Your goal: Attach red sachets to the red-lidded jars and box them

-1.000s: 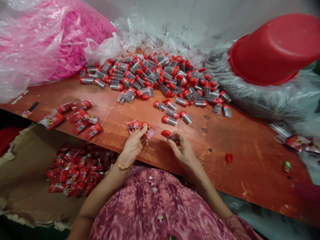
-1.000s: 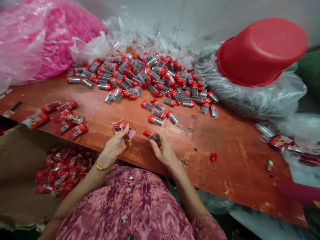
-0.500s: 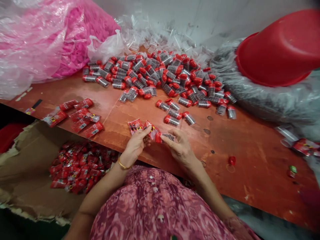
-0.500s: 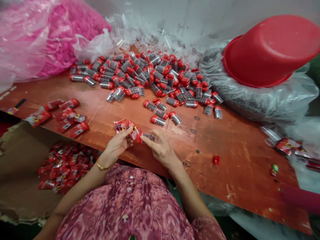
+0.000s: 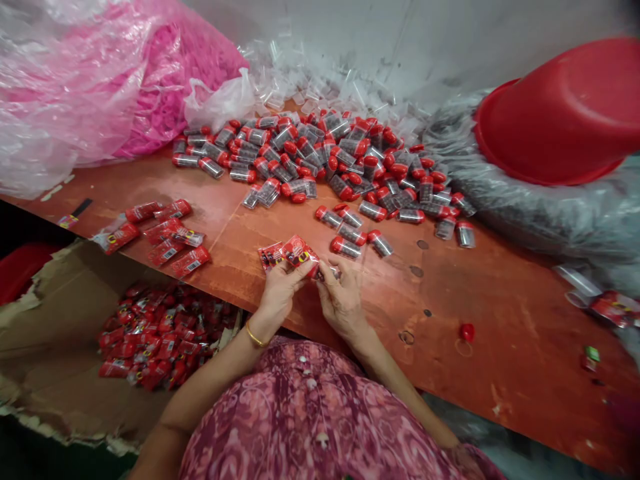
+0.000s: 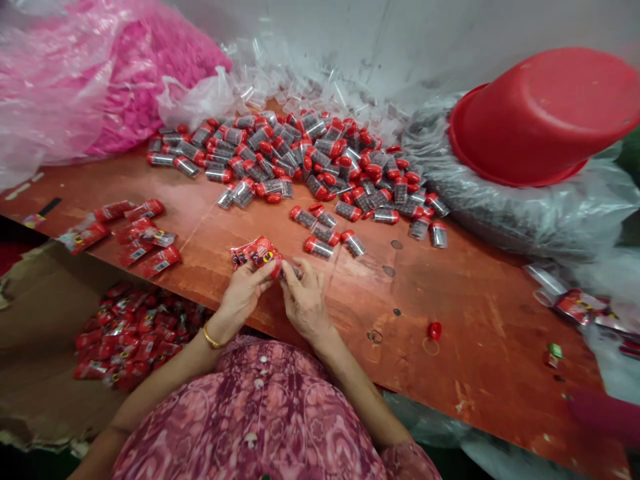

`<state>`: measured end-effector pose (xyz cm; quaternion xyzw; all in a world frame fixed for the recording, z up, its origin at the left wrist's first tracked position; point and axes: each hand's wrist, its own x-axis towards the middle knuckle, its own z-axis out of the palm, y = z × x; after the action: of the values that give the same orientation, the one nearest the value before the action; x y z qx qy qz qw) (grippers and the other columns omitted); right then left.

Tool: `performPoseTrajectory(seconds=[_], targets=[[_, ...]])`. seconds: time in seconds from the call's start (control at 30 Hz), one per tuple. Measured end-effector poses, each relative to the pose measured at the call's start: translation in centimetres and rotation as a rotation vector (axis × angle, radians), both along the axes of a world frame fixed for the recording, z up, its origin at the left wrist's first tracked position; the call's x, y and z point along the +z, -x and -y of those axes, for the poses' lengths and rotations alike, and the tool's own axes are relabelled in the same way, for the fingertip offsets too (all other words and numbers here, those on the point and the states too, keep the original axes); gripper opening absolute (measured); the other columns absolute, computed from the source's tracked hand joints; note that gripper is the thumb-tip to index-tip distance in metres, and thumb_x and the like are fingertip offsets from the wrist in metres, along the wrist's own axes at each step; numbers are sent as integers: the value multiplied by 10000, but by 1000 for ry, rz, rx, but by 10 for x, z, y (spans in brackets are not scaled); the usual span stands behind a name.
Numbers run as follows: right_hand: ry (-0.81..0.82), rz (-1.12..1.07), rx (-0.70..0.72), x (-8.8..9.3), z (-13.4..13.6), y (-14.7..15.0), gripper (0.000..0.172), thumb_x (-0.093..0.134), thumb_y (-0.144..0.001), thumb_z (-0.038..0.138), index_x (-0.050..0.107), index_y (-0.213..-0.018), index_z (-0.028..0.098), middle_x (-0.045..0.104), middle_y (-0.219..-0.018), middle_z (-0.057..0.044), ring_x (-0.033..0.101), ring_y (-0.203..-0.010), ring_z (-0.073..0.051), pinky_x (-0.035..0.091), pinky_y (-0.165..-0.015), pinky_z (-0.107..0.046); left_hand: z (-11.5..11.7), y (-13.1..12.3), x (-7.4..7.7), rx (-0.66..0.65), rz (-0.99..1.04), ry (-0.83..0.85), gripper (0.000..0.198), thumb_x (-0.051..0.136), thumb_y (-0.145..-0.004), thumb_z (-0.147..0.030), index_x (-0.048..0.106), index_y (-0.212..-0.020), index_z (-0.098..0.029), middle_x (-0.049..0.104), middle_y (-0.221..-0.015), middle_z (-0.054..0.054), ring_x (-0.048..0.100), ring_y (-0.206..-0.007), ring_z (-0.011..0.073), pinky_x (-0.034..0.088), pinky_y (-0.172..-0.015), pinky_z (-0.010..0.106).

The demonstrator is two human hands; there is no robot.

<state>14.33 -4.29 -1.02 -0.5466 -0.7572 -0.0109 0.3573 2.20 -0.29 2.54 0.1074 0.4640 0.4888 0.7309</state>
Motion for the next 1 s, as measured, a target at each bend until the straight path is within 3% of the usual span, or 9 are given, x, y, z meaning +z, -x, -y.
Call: performPoseTrajectory(seconds=[0.27, 0.37, 0.47, 0.6, 0.67, 0.77, 1.0], targets=[[17, -114, -30, 3, -11, 6, 426, 445, -891, 178, 494, -1300, 287, 541, -1101, -103, 548, -969, -222, 445, -840, -407, -9, 3, -2, -47, 32, 5, 255, 830, -511, -227, 665, -682, -134, 693, -656, 4, 617, -582, 85, 471, -633, 201], [-1, -189, -17, 5, -13, 9, 426, 451, -886, 171, 506, -1293, 287, 546, -1069, -99, 551, -974, -217, 465, -843, -406, -9, 1, -2, -62, 41, 4, 277, 839, -493, -223, 677, -694, -125, 698, -675, 15, 622, -601, 91, 470, -644, 207], [-8, -266, -1, 5, -13, 12, 406, 450, -884, 169, 529, -1270, 267, 546, -1060, -102, 548, -988, -209, 476, -854, -393, -7, -2, -2, 4, 71, -27, 304, 848, -453, -188, 675, -696, -132, 699, -683, 4, 626, -626, 98, 472, -659, 211], [148, -490, 2, 2, -10, 12, 402, 485, -871, 267, 506, -1270, 220, 570, -1101, -109, 570, -964, -194, 506, -808, -359, -8, 1, -1, 30, 79, -23, 292, 832, -459, -162, 663, -697, -145, 697, -694, -8, 625, -638, 99, 473, -653, 213], [297, -662, -38, 1, -9, 10, 334, 471, -873, 317, 561, -1171, 196, 622, -967, -77, 592, -775, -154, 521, -679, -304, -9, 4, 0, 37, 66, -52, 286, 829, -455, -153, 658, -684, -145, 692, -688, -11, 623, -640, 99, 474, -655, 215], [452, -860, -84, 6, -10, 7, 243, 462, -865, 347, 629, -894, 172, 593, -666, 4, 503, -530, -102, 455, -503, -232, -8, 5, 0, 22, 47, -96, 294, 836, -435, -158, 657, -667, -138, 683, -669, -10, 615, -624, 99, 475, -649, 220], [408, -1070, -144, 17, -26, 21, 199, 582, -764, 367, 604, -739, 170, 575, -611, 25, 504, -527, -97, 453, -533, -246, -11, 2, -3, 4, 25, -137, 285, 831, -499, -270, 649, -669, -131, 650, -619, -16, 565, -547, 66, 437, -566, 182]])
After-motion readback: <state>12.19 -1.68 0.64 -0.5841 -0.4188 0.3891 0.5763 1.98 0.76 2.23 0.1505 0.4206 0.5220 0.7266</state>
